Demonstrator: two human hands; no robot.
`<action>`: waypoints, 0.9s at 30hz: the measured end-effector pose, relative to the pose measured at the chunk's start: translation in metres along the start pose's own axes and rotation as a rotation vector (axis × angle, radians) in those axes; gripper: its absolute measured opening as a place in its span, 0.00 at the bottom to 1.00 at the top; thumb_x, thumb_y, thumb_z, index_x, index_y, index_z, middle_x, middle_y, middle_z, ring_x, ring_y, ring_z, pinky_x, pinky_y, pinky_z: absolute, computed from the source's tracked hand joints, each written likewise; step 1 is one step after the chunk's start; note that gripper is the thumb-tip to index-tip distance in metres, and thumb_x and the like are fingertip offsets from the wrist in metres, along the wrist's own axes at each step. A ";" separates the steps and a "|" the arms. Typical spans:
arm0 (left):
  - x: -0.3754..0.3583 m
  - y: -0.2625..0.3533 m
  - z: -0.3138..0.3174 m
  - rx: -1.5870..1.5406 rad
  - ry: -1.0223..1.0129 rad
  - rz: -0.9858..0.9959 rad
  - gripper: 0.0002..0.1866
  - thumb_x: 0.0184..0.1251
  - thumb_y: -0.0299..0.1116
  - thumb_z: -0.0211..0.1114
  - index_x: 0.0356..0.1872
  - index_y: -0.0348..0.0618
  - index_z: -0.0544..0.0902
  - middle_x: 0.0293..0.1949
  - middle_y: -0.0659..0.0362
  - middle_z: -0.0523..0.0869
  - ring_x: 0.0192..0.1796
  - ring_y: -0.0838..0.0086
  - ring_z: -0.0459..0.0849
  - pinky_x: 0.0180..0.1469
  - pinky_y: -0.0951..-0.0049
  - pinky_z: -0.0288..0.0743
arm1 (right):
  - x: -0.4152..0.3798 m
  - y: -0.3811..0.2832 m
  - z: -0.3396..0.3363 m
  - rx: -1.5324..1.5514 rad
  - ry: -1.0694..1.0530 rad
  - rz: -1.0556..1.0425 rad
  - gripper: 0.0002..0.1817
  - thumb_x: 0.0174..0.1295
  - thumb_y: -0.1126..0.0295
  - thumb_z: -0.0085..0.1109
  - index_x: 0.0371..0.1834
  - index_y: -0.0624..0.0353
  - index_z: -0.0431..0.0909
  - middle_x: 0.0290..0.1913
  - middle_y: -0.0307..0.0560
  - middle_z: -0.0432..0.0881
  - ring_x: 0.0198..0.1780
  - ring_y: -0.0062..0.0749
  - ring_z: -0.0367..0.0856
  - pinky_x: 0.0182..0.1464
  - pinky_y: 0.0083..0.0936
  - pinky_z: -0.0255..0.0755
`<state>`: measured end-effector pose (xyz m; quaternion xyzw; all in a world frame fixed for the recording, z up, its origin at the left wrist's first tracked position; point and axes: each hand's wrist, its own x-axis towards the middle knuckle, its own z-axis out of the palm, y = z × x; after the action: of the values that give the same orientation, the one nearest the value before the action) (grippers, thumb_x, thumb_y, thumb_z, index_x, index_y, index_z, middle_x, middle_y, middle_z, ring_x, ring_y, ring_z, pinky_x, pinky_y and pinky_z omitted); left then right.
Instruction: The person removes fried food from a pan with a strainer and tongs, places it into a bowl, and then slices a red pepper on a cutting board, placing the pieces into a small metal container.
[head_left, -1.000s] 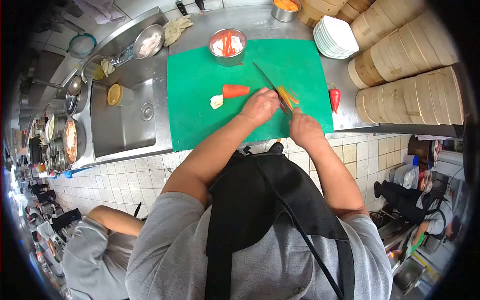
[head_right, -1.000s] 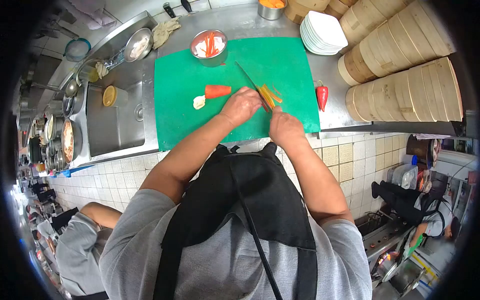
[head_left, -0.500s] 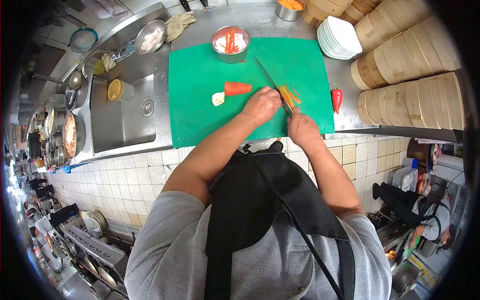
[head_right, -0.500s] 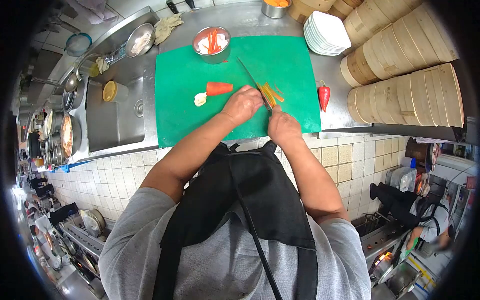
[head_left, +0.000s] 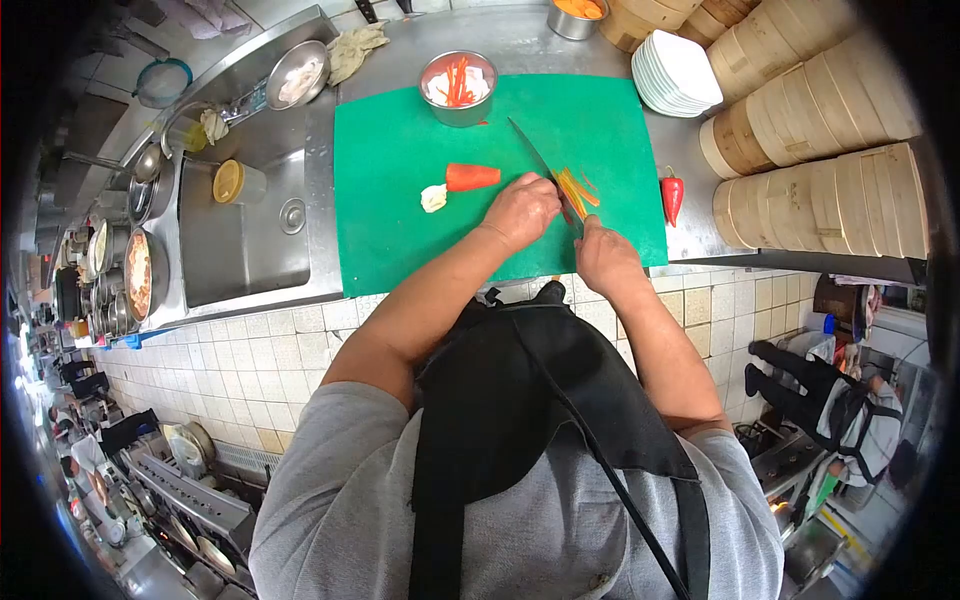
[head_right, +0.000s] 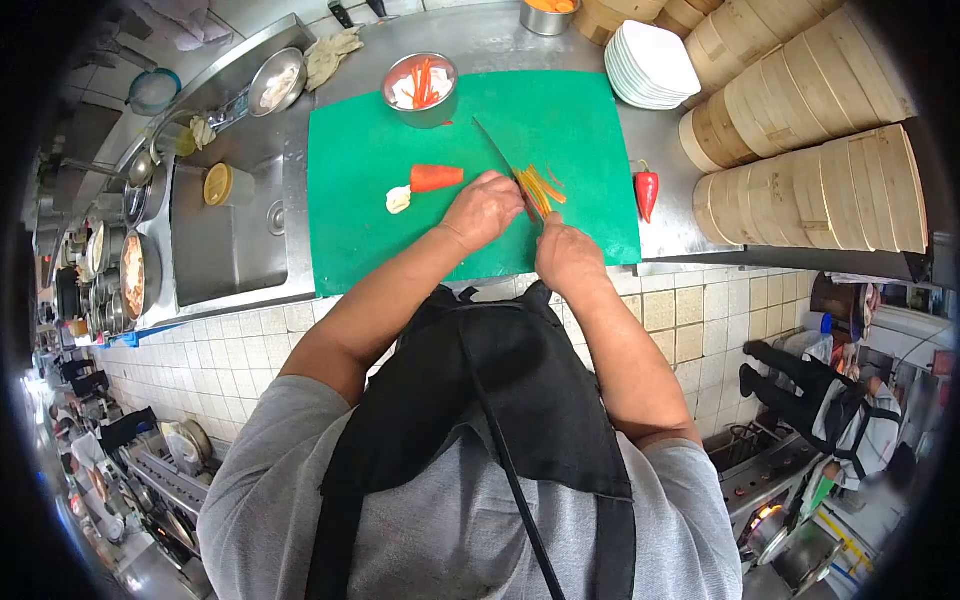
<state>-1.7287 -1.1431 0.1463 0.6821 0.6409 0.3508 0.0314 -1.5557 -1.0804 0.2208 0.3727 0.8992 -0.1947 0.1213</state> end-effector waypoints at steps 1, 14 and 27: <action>0.000 0.000 0.000 0.003 0.001 0.003 0.03 0.56 0.30 0.67 0.26 0.45 0.87 0.35 0.60 0.83 0.46 0.63 0.80 0.51 0.64 0.78 | 0.000 -0.001 0.000 -0.002 -0.009 0.001 0.14 0.68 0.65 0.51 0.45 0.67 0.70 0.37 0.68 0.85 0.44 0.59 0.85 0.49 0.49 0.78; 0.000 0.001 -0.002 0.020 0.006 0.005 0.04 0.56 0.31 0.67 0.26 0.45 0.87 0.35 0.60 0.84 0.47 0.62 0.80 0.52 0.65 0.77 | 0.016 0.000 0.002 0.056 0.037 -0.014 0.14 0.68 0.64 0.52 0.44 0.66 0.70 0.37 0.68 0.85 0.45 0.61 0.85 0.49 0.49 0.78; -0.004 0.011 -0.028 -0.496 0.066 -0.654 0.06 0.67 0.33 0.68 0.38 0.43 0.87 0.44 0.58 0.87 0.50 0.69 0.85 0.56 0.68 0.78 | 0.003 0.010 -0.045 0.522 -0.044 0.040 0.17 0.68 0.64 0.58 0.49 0.67 0.71 0.28 0.58 0.82 0.26 0.46 0.83 0.31 0.41 0.77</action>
<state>-1.7334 -1.1595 0.1707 0.4024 0.7205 0.4880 0.2842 -1.5541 -1.0522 0.2578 0.4047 0.8081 -0.4258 0.0445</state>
